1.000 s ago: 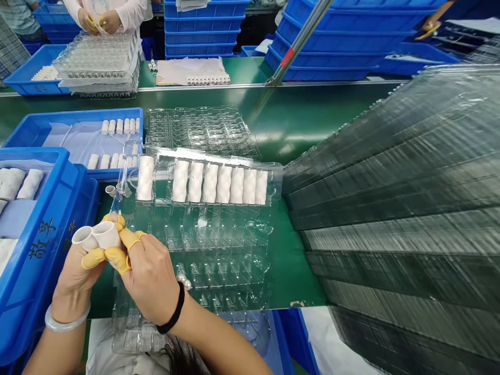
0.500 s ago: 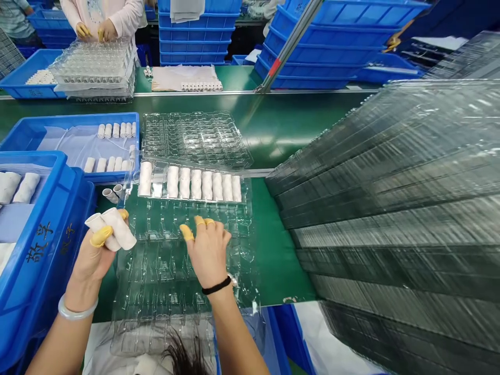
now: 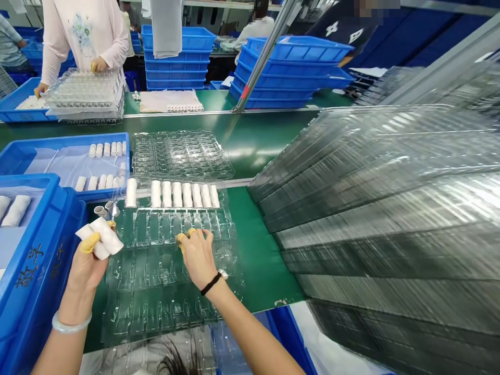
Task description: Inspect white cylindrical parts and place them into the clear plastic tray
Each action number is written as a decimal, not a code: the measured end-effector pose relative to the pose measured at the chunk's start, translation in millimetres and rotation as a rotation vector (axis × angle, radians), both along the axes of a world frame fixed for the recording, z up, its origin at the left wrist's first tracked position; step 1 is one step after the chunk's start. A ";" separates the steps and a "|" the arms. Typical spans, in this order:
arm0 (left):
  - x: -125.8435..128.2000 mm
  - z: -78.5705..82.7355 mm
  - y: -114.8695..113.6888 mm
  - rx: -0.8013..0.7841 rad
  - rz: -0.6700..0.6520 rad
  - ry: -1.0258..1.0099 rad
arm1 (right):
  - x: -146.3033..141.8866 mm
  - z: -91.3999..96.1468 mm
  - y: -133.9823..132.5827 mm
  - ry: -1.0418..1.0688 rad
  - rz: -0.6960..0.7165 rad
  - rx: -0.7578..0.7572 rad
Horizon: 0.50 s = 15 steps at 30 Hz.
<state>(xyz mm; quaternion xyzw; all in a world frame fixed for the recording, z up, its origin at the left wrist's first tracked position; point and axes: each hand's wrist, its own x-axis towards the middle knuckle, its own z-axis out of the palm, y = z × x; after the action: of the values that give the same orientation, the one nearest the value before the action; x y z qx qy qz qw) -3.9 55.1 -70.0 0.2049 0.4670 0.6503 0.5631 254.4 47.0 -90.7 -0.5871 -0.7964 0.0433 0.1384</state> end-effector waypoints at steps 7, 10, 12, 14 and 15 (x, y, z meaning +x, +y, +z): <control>1.9 20.0 26.7 0.093 0.056 -0.175 | 4.6 44.6 62.2 -0.031 -0.021 0.117; 1.1 19.4 38.6 0.118 0.056 -0.216 | 10.5 69.1 107.7 -0.044 -0.021 0.106; 1.9 9.5 46.8 0.103 0.068 -0.218 | 16.7 84.6 140.7 -0.050 -0.008 0.122; 7.2 -6.3 57.2 0.087 0.047 -0.119 | 24.1 99.0 174.7 -0.059 0.015 0.144; 12.6 -15.3 63.8 0.082 -0.006 -0.017 | 28.0 105.5 191.8 -0.080 0.047 0.179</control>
<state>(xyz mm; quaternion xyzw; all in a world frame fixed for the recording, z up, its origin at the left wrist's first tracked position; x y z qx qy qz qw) 8.7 118.9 -85.3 0.2237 0.4345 0.6690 0.5600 282.4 238.8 14.9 -0.5549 -0.8155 -0.0482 0.1575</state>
